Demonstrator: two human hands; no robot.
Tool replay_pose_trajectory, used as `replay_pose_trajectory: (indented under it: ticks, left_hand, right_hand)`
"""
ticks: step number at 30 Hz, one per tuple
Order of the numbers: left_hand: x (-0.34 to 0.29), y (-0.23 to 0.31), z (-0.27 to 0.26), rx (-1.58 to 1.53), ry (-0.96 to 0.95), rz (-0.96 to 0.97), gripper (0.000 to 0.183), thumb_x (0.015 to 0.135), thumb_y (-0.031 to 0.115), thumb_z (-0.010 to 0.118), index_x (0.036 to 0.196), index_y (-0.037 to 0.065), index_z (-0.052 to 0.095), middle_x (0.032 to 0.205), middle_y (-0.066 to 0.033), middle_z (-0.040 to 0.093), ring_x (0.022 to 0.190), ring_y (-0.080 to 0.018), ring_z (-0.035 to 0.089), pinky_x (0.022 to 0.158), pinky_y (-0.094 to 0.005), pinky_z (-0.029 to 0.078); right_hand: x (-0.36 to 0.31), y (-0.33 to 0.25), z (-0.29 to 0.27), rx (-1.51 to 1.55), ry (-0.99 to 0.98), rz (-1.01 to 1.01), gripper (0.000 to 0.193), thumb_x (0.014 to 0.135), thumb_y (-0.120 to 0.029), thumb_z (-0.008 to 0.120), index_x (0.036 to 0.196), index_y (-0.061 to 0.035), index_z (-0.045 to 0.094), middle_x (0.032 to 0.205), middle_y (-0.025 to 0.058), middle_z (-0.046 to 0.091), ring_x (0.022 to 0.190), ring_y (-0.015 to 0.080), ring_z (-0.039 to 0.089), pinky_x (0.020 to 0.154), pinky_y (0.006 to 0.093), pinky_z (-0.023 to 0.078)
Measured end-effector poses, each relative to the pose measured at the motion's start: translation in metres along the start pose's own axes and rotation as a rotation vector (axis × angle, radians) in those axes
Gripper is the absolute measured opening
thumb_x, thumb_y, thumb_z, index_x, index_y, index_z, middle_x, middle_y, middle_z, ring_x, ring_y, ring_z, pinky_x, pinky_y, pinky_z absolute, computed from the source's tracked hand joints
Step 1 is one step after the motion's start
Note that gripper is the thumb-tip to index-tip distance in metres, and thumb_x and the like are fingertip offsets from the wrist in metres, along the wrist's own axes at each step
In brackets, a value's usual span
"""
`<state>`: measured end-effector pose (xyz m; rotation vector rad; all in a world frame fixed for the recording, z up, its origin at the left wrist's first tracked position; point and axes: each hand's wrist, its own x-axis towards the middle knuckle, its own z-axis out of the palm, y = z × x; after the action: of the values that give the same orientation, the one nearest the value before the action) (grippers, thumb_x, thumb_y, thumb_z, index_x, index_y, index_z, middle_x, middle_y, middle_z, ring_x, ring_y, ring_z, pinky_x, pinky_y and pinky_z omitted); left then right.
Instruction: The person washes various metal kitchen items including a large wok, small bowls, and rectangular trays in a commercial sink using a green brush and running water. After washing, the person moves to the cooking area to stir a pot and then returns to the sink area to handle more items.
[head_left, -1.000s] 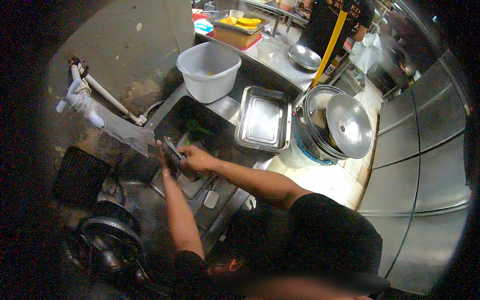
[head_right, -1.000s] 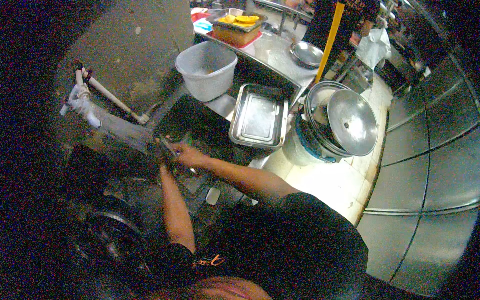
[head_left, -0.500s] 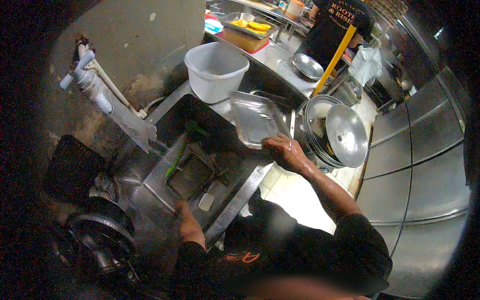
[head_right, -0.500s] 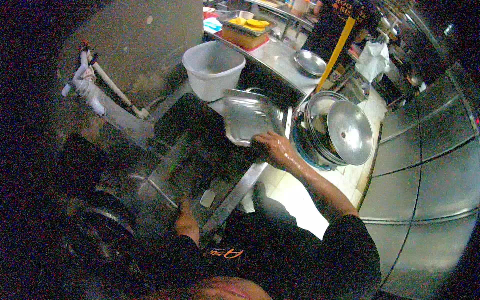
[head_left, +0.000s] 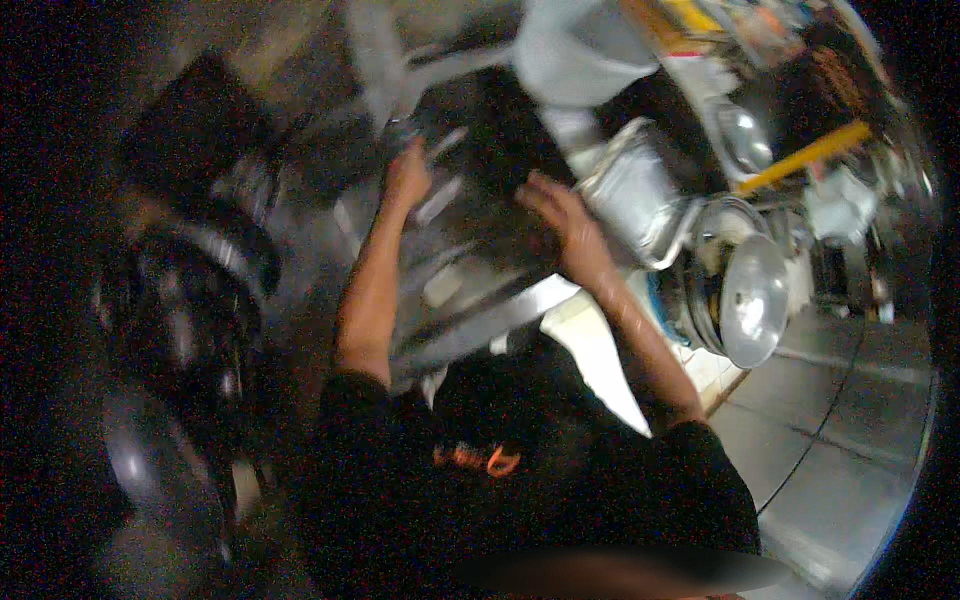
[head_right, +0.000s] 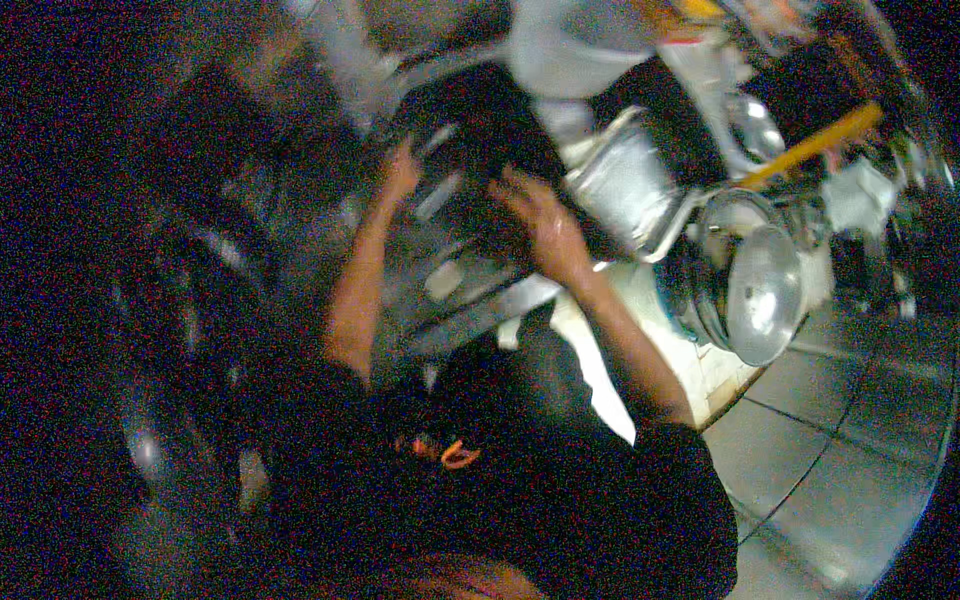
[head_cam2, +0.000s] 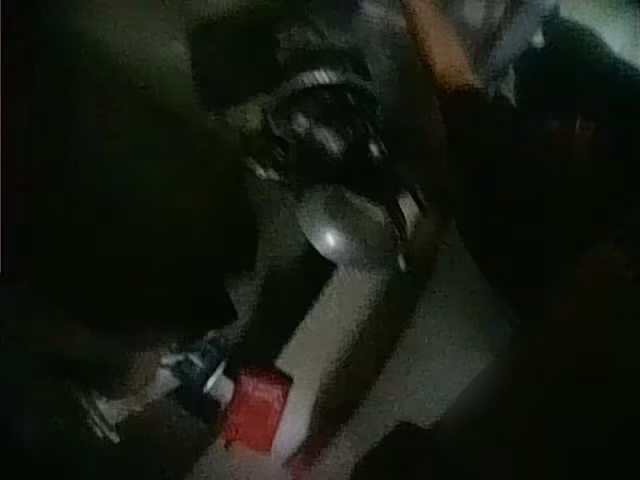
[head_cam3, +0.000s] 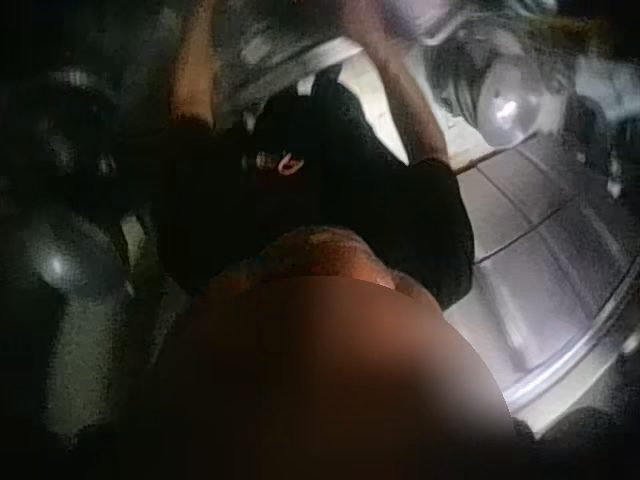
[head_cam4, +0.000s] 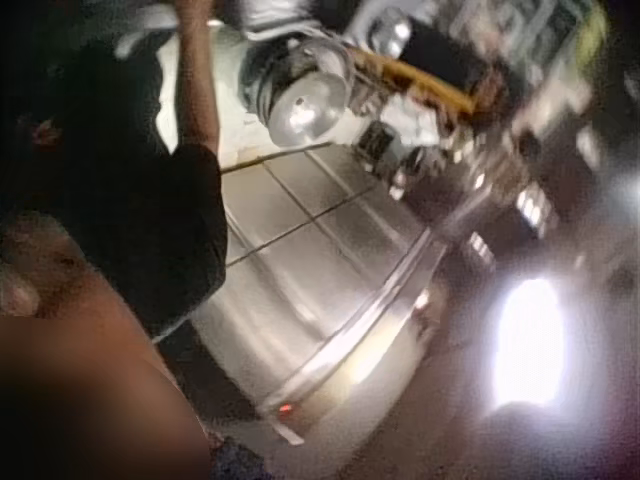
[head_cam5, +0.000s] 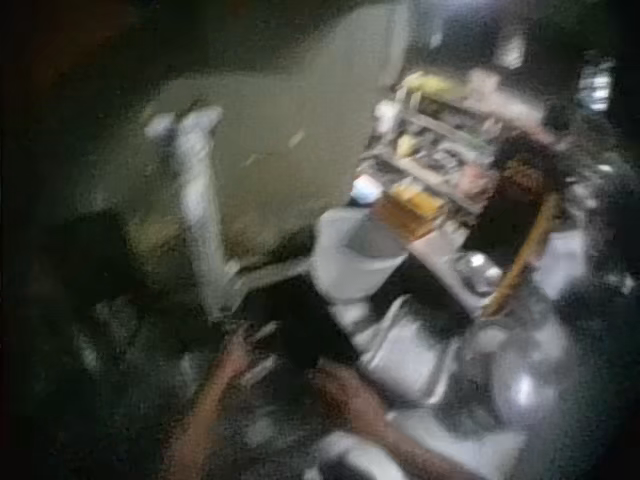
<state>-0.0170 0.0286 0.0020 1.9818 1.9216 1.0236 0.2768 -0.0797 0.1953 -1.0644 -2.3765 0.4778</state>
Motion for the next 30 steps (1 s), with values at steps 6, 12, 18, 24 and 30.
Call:
replay_pose_trajectory:
  ticks: [6,12,18,24,30]
  left_hand:
    - [0.000,0.045,-0.056,0.332,-0.245,0.132,0.026,0.080,0.008,0.048,0.102,0.009,0.061,0.097,-0.0194,0.063,0.088,-0.0354,0.062,0.073,-0.0451,0.052]
    - [-0.036,0.034,-0.085,-0.130,0.214,-0.008,0.024,0.080,0.021,0.057,0.097,0.004,0.060,0.097,-0.0191,0.063,0.087,-0.0369,0.061,0.076,-0.0452,0.050]
    - [-0.098,-0.040,-0.022,-0.129,0.056,-0.864,0.031,0.085,0.027,0.055,0.103,0.002,0.061,0.102,-0.0226,0.061,0.091,-0.0392,0.058,0.079,-0.0420,0.049]
    - [-0.170,-0.084,0.072,-0.087,-0.316,-0.950,0.031,0.083,0.027,0.055,0.101,0.002,0.062,0.101,-0.0219,0.061,0.091,-0.0375,0.060,0.078,-0.0433,0.049]
    - [-0.203,-0.126,0.125,0.031,-0.425,-1.068,0.032,0.081,0.028,0.055,0.099,0.003,0.064,0.100,-0.0212,0.062,0.090,-0.0359,0.061,0.077,-0.0446,0.050]
  right_hand:
    - [0.111,0.036,0.099,-0.366,-0.049,-0.210,0.046,0.088,-0.027,0.045,0.133,-0.0145,0.043,0.140,0.0146,0.036,0.128,0.0323,0.035,0.103,0.0442,0.032]
    - [0.181,0.030,0.141,-0.658,-0.331,-0.282,0.024,0.085,-0.024,0.049,0.105,-0.0142,0.058,0.093,0.0095,0.064,0.084,0.0310,0.062,0.078,0.0463,0.046]
    - [0.188,0.031,0.176,-0.755,-0.501,-0.456,0.037,0.082,-0.020,0.056,0.118,-0.0116,0.054,0.122,0.0135,0.053,0.115,0.0312,0.048,0.095,0.0422,0.041]
    - [0.172,0.037,0.141,-0.466,-0.393,-0.427,0.062,0.079,-0.013,0.053,0.138,-0.0083,0.033,0.140,0.0118,0.038,0.130,0.0290,0.034,0.109,0.0388,0.025]
    - [0.135,0.019,0.069,-0.371,-0.232,-0.556,0.056,0.083,-0.011,0.047,0.138,-0.0145,0.036,0.139,0.0085,0.040,0.127,0.0284,0.039,0.106,0.0381,0.031]
